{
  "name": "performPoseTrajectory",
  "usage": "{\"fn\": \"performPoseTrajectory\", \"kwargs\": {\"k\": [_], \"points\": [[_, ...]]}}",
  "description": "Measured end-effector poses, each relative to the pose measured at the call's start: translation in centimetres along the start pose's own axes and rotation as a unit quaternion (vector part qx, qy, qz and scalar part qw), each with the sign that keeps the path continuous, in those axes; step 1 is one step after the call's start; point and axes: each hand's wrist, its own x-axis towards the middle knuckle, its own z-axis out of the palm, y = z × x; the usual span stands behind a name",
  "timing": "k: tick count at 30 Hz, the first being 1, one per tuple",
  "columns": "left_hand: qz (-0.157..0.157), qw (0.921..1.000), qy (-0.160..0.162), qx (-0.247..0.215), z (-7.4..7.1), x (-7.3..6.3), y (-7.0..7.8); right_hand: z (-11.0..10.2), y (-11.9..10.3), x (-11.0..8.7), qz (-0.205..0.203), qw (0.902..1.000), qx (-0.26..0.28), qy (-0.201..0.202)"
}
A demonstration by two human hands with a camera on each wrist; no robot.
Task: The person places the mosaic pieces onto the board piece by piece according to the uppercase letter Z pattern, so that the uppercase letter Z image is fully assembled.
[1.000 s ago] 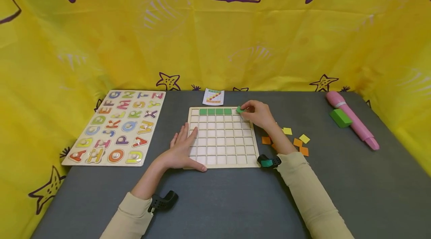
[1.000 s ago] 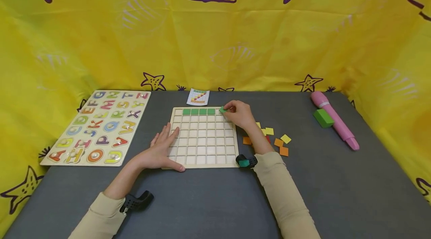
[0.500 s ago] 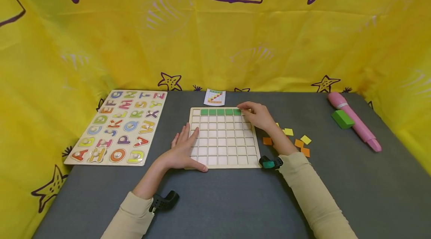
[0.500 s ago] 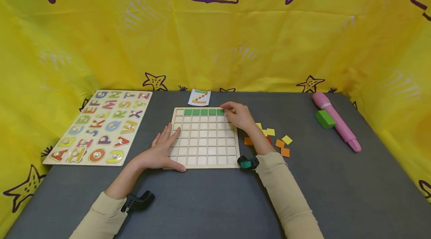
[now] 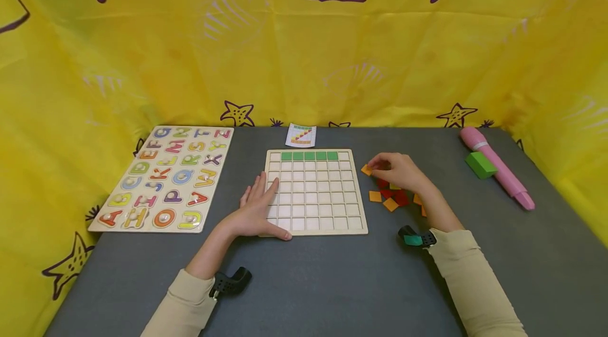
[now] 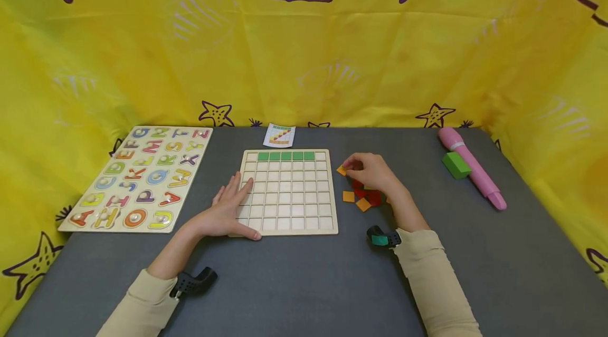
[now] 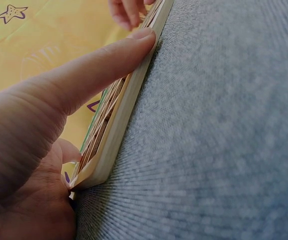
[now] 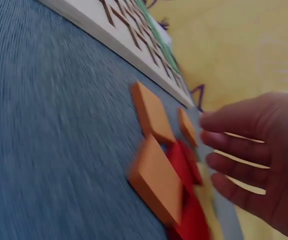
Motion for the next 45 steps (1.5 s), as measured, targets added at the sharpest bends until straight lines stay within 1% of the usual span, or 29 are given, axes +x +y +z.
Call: {"fn": "performPoseTrajectory", "kwargs": {"k": [4, 8, 15, 20, 25, 29, 33, 38, 41, 45], "points": [[0.0, 1.0, 0.0, 0.001, 0.0, 0.0, -0.1, -1.0, 0.1, -1.3, -0.004, 0.9986, -0.036, -0.04], [-0.001, 1.0, 0.0, -0.006, -0.1, 0.0, -0.1, -1.4, -0.2, -2.0, -0.007, 0.9964, -0.064, -0.055], [-0.002, 1.0, -0.003, -0.002, -0.1, 0.0, -0.1, -1.0, -0.2, -2.2, 0.002, 0.9959, -0.08, -0.041], [-0.002, 1.0, -0.004, -0.002, -0.1, 0.1, 0.0, -0.4, -0.1, -1.9, -0.013, 0.9969, -0.077, -0.009], [0.0, 1.0, -0.004, -0.002, -0.1, 0.1, 0.0, 0.6, -0.8, -0.8, -0.022, 0.9991, -0.024, 0.029], [0.001, 1.0, 0.0, 0.0, -0.1, 0.0, 0.0, 1.6, -2.1, 0.6, -0.031, 0.999, 0.002, 0.032], [0.002, 1.0, 0.002, -0.001, -0.1, 0.0, 0.0, 2.7, -3.2, 2.2, -0.045, 0.9987, 0.003, 0.022], [0.002, 1.0, 0.001, -0.003, 0.0, 0.0, -0.1, 3.8, -3.9, 3.9, -0.05, 0.9987, -0.004, 0.012], [0.003, 1.0, 0.001, 0.0, 0.0, 0.1, -0.1, 4.2, -4.1, 4.8, -0.053, 0.9985, -0.009, 0.011], [0.003, 1.0, 0.0, 0.002, -0.1, 0.0, 0.0, 4.6, -4.1, 5.3, -0.074, 0.9971, -0.013, 0.01]]}}
